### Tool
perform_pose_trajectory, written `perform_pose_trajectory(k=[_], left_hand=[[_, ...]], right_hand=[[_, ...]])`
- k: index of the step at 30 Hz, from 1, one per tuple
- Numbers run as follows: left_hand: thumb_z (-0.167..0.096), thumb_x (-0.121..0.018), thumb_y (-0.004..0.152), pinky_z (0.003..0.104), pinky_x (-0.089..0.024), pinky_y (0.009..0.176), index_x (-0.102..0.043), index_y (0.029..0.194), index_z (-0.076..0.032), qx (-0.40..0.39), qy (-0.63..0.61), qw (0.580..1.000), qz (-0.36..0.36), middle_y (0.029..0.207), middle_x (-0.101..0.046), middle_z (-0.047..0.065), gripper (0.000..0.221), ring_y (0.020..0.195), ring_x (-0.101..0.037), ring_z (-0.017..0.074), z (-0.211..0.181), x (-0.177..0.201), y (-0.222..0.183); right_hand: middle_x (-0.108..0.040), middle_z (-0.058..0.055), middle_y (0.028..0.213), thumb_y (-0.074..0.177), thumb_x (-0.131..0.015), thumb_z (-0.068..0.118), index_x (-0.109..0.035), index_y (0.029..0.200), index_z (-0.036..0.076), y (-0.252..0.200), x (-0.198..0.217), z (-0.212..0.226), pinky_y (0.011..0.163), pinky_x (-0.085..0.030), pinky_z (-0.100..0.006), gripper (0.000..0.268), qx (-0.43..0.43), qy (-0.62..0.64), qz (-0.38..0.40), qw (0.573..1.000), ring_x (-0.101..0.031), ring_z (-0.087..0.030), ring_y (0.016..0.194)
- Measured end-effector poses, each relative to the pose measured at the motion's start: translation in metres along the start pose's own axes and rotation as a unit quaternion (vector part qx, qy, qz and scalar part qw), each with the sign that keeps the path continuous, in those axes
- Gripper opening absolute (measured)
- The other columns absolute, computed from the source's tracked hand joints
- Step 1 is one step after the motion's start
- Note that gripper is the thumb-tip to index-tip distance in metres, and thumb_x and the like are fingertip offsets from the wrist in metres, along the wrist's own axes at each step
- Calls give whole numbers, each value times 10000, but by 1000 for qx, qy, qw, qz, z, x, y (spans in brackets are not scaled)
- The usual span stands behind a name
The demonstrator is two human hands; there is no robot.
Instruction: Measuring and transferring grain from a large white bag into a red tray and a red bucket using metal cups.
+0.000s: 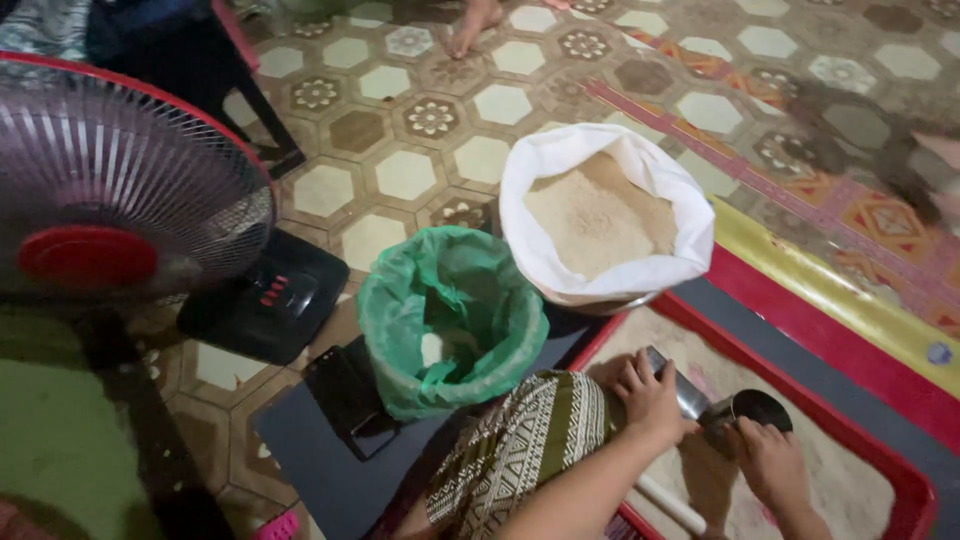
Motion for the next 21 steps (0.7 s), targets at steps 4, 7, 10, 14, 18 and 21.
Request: perform_pose_trajectory(k=[4,7,10,14,18,21], left_hand=[[-482,-822,704,751,-114,1138,-308,1606,-163,-15,24,1000,4,1652,-28,273,1087,1461,-54,539,0,4,-2],[-539,-948,530,697,-373,930,-403,1499,-199,-58,75,991,-94,1513,-240,256,1163,1253,-324,495,6,-9,2],[-477,-934,570,692,-364,1030,-411,1514,-197,-18,48,999,-16,1549,-249,280,1114,1399,-300,502,5,-9,-4],[-458,-946,474,628,-371,1059,-472,1423,-277,-98,42,993,-58,1494,-278,207,1076,1301,-367,439,-14,1,-23],[-357,-906,525,603,-207,1208,-520,1397,-283,-270,70,954,-108,1512,-300,200,957,1393,-305,423,-71,27,-65],[-322,-907,529,597,-177,1240,-557,1382,-291,-376,77,906,-179,1526,-320,193,923,1418,-287,400,-91,41,-95]], right_hand=[[-692,53,942,898,-649,319,-644,1010,185,-78,15,6,857,-480,-334,175,-14,41,-96,994,-630,-198,855],[-657,-14,1161,797,-575,251,-601,1262,216,-111,-23,4,1007,-425,-417,466,-8,69,-32,997,-617,-260,1074],[-671,-105,1363,950,-548,162,-562,1395,179,-128,-62,-7,1101,-395,-468,445,-42,34,9,998,-573,-313,1340],[-590,-30,845,1014,-602,316,-557,951,172,-142,16,3,906,-432,-423,163,-162,152,-91,971,-600,-273,939],[-589,-74,816,1093,-543,337,-567,985,161,-169,48,-16,811,-460,-448,208,-304,297,-191,885,-610,-343,861],[-624,-136,824,1101,-545,332,-590,1020,150,-185,62,-21,772,-485,-470,204,-362,349,-237,831,-644,-387,850]])
Point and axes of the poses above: each hand's wrist, its own y-axis towards the middle knuckle, its own x-axis out of the back of the hand, z = x × y, the point moved 10 cm from there along y, towards the middle knuckle
